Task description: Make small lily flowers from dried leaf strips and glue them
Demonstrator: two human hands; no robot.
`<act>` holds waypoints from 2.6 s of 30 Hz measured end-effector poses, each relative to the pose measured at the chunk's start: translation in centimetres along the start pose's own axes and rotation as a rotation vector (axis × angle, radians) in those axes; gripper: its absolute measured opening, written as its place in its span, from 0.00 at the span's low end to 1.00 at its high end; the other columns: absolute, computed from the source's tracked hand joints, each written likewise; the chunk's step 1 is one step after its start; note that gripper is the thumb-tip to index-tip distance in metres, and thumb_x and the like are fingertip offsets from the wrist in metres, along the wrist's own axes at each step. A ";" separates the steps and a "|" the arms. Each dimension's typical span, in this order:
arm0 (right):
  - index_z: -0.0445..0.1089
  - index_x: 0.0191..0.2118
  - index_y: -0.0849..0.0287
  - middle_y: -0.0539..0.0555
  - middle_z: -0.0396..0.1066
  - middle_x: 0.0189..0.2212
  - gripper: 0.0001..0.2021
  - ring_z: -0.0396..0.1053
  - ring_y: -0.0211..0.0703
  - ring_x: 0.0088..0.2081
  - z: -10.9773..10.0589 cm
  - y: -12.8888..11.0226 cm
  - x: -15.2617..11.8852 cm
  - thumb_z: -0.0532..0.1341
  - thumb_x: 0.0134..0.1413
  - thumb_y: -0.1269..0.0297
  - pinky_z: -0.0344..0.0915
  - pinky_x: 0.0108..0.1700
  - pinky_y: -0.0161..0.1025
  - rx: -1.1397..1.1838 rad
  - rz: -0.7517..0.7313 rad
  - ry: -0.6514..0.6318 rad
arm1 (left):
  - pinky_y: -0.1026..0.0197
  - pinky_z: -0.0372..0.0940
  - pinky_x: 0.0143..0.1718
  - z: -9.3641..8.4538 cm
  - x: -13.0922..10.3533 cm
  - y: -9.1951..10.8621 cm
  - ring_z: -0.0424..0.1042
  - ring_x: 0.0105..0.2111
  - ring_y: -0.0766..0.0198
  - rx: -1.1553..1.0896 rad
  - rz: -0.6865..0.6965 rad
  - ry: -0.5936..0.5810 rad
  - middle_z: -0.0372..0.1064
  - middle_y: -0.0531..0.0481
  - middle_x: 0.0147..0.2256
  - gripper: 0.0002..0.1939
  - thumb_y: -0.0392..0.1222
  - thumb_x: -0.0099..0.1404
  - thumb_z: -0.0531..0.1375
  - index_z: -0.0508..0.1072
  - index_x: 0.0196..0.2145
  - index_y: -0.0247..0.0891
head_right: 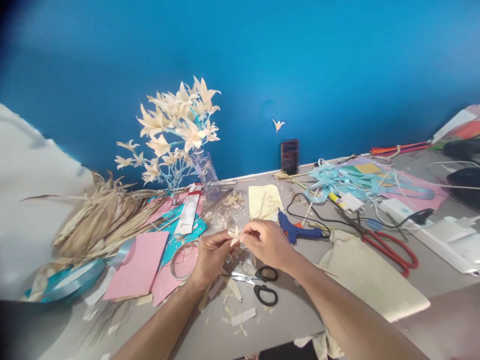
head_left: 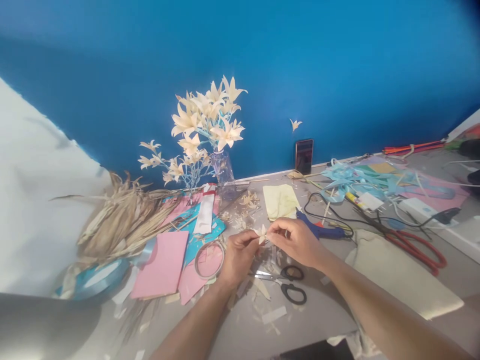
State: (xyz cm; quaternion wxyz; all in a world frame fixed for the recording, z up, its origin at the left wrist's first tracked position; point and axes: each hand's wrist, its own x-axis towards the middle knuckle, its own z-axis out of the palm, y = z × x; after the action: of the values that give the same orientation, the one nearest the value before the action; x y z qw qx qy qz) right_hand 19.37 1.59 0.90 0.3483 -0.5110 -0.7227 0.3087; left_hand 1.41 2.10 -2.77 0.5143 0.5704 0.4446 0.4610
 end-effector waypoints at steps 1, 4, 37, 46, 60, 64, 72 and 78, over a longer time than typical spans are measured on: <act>0.71 0.28 0.58 0.48 0.70 0.23 0.08 0.60 0.37 0.24 0.1 -0.1 0.0 0.59 0.55 0.64 0.53 0.26 0.34 0.009 0.021 -0.004 | 0.66 0.56 0.25 0.1 0.0 0.0 0.61 0.21 0.69 -0.017 -0.006 -0.007 0.68 0.53 0.21 0.08 0.43 0.59 0.65 0.81 0.28 0.36; 0.69 0.25 0.58 0.46 0.65 0.20 0.08 0.56 0.36 0.22 0.3 -0.3 0.0 0.58 0.54 0.65 0.51 0.25 0.34 0.067 0.090 -0.023 | 0.66 0.56 0.25 0.3 -0.1 0.0 0.61 0.21 0.70 -0.086 -0.048 -0.031 0.68 0.53 0.21 0.09 0.44 0.58 0.66 0.80 0.26 0.35; 0.72 0.28 0.61 0.48 0.71 0.24 0.08 0.60 0.35 0.24 1.0 0.6 0.4 0.61 0.52 0.62 0.54 0.27 0.32 0.400 0.206 -0.083 | 0.65 0.55 0.25 0.5 -0.1 -0.3 0.62 0.19 0.69 -0.072 -0.086 0.045 0.66 0.53 0.16 0.13 0.47 0.58 0.66 0.79 0.24 0.35; 0.71 0.27 0.61 0.47 0.66 0.20 0.06 0.57 0.34 0.22 1.4 0.8 0.2 0.58 0.48 0.66 0.52 0.25 0.32 0.291 0.222 -0.060 | 0.66 0.55 0.23 0.7 -0.5 -0.2 0.61 0.20 0.69 0.107 0.059 0.095 0.65 0.54 0.18 0.09 0.41 0.59 0.63 0.79 0.23 0.37; 0.67 0.25 0.59 0.44 0.60 0.17 0.06 0.53 0.33 0.20 1.6 0.4 0.2 0.59 0.47 0.64 0.49 0.23 0.32 0.308 0.232 -0.051 | 0.68 0.54 0.17 1.3 -0.6 0.7 0.62 0.13 0.71 -0.155 -0.078 0.152 0.67 0.58 0.17 0.09 0.39 0.53 0.66 0.76 0.33 0.37; 0.68 0.26 0.60 0.46 0.63 0.19 0.06 0.56 0.35 0.21 2.1 0.7 0.3 0.59 0.49 0.64 0.52 0.24 0.32 0.387 0.230 -0.046 | 0.68 0.54 0.19 1.7 -0.6 1.0 0.60 0.14 0.72 -0.146 -0.078 0.169 0.64 0.57 0.14 0.08 0.42 0.53 0.67 0.76 0.23 0.36; 0.74 0.29 0.63 0.51 0.72 0.25 0.13 0.64 0.38 0.27 2.5 0.4 0.3 0.62 0.51 0.56 0.60 0.30 0.35 0.514 0.271 0.006 | 0.68 0.55 0.21 1.9 -0.6 -0.1 0.59 0.15 0.71 -0.108 -0.065 0.202 0.63 0.57 0.13 0.10 0.46 0.60 0.64 0.76 0.29 0.36; 0.77 0.39 0.63 0.53 0.75 0.28 0.19 0.55 0.34 0.21 1.0 0.6 0.6 0.63 0.49 0.52 0.54 0.24 0.34 0.531 0.340 0.133 | 0.69 0.54 0.21 0.7 0.0 -0.2 0.56 0.14 0.72 -0.150 -0.057 0.211 0.61 0.59 0.12 0.11 0.46 0.63 0.63 0.71 0.27 0.37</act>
State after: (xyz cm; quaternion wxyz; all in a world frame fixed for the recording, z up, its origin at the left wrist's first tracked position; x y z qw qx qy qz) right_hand 18.75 2.23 -0.06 0.4593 -0.5348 -0.4968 0.5061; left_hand 2.15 2.03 -2.99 0.5187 0.4659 0.4765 0.5355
